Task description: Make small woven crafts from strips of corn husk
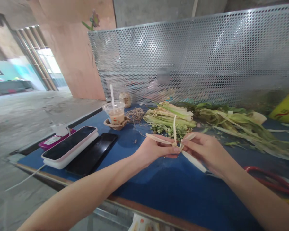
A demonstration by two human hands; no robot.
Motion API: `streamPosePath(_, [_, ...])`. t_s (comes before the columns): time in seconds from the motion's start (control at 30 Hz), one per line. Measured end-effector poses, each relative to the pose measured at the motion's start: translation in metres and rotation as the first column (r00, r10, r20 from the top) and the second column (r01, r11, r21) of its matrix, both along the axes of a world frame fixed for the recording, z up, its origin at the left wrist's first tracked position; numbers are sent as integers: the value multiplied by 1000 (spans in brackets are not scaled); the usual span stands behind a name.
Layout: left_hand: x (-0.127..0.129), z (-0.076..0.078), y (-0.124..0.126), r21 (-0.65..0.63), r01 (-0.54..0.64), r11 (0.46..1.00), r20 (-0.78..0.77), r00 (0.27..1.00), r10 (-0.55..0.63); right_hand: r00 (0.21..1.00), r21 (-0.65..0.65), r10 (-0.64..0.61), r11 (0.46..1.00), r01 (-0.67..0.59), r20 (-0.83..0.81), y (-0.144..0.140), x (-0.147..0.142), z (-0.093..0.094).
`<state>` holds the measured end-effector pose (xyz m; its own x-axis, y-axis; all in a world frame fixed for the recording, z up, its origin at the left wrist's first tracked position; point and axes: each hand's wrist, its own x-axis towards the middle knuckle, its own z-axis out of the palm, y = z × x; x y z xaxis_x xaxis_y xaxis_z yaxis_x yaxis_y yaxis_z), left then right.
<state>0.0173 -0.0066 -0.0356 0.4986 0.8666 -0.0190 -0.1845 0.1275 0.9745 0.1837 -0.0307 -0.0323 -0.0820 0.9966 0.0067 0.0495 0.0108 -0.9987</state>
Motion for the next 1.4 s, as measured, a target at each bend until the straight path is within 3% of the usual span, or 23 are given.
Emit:
streamPosePath(0.13, [1,-4,1,108,-29,994,-79,996,37,1000,-10,30,999,-30,2,1,-1,-4])
streamPosePath(0.27, [0,-3,1,45,-41,998,-65,997,43,977,112,3,993,-27,213,6,5,-8])
streamPosePath(0.4, [-1,-2,2,42,-9,999,-71,997,12,982,126,64,988,-87,176,6,4,-9])
streamPosePath(0.5, [-1,-3,4,143,-56,988,-103,992,71,964,230,-42,973,-20,263,1,-2,-10])
streamPosePath(0.6, [0,-4,5,241,-103,965,-126,983,137,893,363,-216,930,64,395,-4,-6,-10])
streamPosePath(0.67, [2,-4,5,256,-134,957,-134,976,173,880,388,-255,917,89,401,-5,-6,-10])
streamPosePath(0.83, [3,-4,4,168,-185,968,-67,978,199,962,226,-152,969,100,227,0,-4,-10])
streamPosePath(0.97, [3,-3,1,-3,-114,993,54,992,114,993,100,-77,993,68,89,2,-5,-10])
streamPosePath(1.13, [4,0,-1,-173,-70,983,133,987,93,999,-76,44,996,-45,-12,3,-11,-15])
streamPosePath(1.2, [3,0,1,-206,-89,974,137,983,119,999,-58,47,997,-45,28,5,-11,-19])
streamPosePath(1.23, [3,0,2,-220,-104,970,138,981,136,996,12,6,1000,-7,85,6,-10,-21])
streamPosePath(1.3, [1,0,4,-240,-131,962,138,976,167,949,303,-176,949,93,260,7,-6,-22])
streamPosePath(1.33, [0,-1,5,-245,-133,960,140,975,171,885,493,-311,863,111,346,6,-3,-21])
streamPosePath(1.4, [-1,-2,7,-253,-116,961,147,977,157,674,804,-595,594,1,438,3,3,-16])
